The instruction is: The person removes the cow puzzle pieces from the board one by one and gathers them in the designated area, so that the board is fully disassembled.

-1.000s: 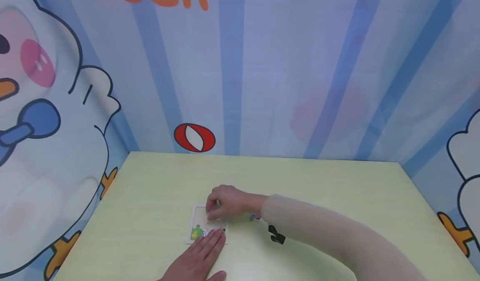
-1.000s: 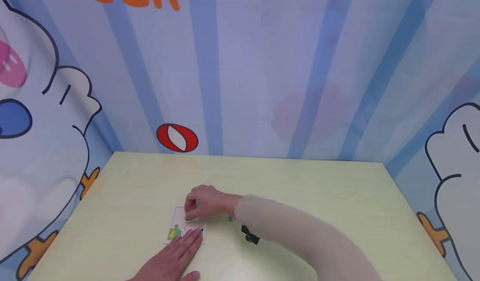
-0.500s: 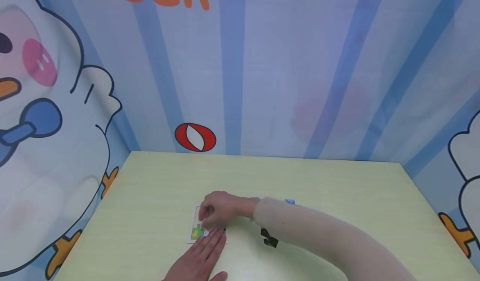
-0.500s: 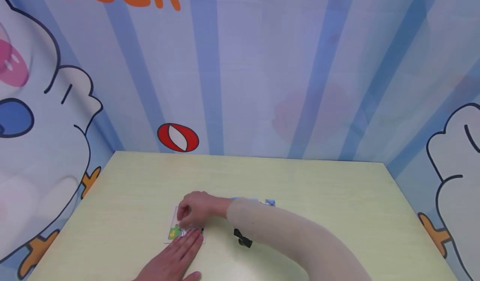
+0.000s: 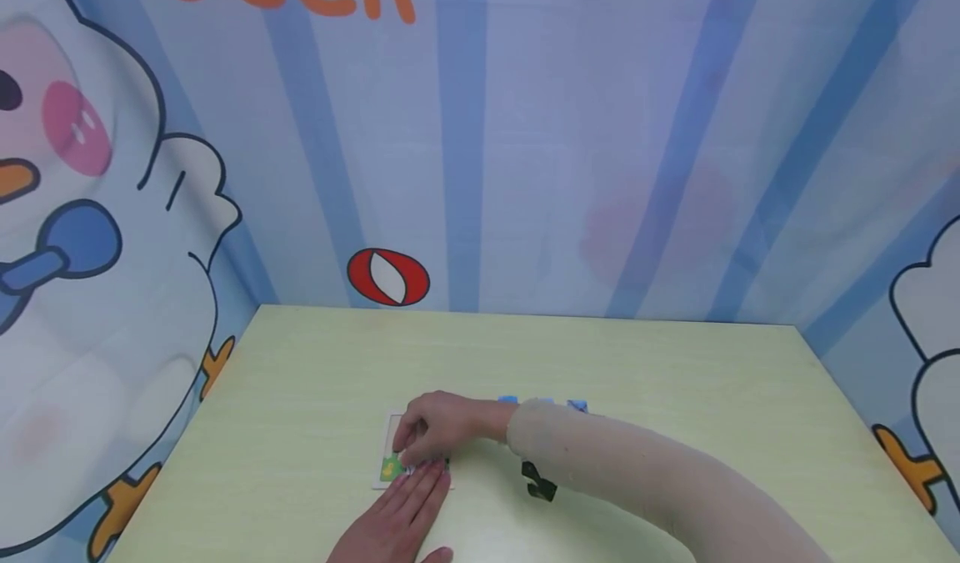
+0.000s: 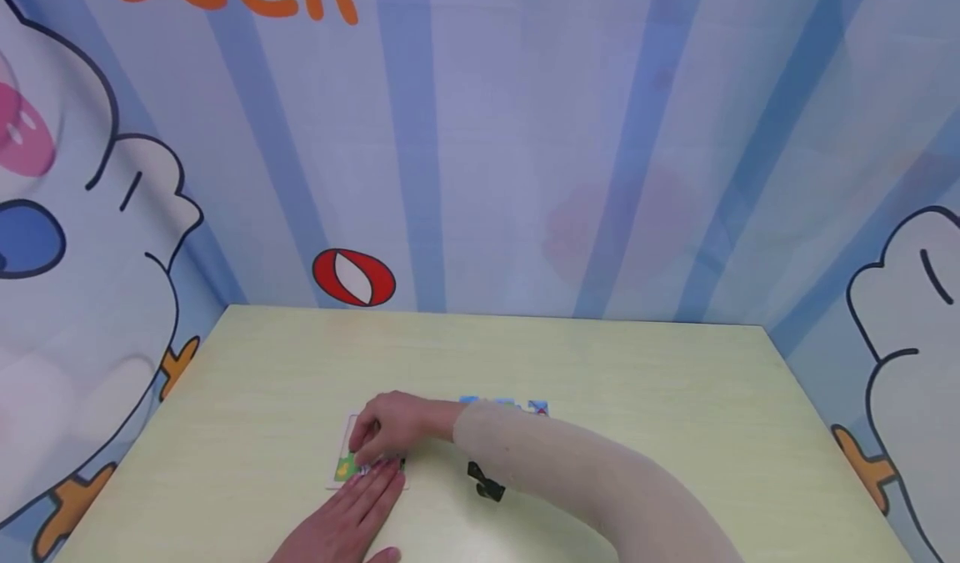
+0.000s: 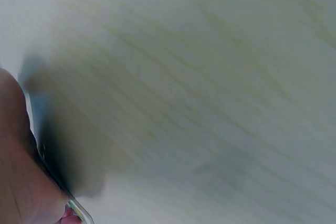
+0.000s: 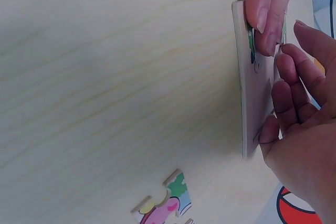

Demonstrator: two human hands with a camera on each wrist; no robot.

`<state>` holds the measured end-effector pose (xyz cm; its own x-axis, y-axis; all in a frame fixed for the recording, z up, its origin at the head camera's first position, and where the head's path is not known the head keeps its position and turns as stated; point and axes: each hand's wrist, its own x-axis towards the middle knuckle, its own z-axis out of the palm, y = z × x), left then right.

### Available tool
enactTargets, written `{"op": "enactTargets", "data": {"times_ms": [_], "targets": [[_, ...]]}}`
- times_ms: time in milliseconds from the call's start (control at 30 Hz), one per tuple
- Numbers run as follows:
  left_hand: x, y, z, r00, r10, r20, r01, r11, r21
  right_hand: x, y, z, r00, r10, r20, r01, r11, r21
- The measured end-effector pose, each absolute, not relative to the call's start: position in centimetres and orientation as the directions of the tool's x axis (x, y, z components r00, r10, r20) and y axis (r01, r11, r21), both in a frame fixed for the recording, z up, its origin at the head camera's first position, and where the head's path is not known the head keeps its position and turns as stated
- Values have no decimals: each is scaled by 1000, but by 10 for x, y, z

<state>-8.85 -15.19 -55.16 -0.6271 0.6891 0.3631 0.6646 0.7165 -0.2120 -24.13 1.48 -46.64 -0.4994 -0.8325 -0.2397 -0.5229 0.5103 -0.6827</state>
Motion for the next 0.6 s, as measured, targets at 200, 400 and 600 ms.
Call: {"op": "enactTargets", "data": {"times_ms": [200,400,600], "targets": [[-89,-152,-551,-619,693,369,664,713,-227,-241,15,-467,-508,-825,-247,-494,514,-701],[-90,-153,-552,-609,698,377,667,708,-231,-240,14,-470,-509,-816,-274,-424,514,-746],[-92,-153,-554,-589,704,397,673,699,-242,-239,13,-472,-526,-796,-299,-385,536,-751]]}}
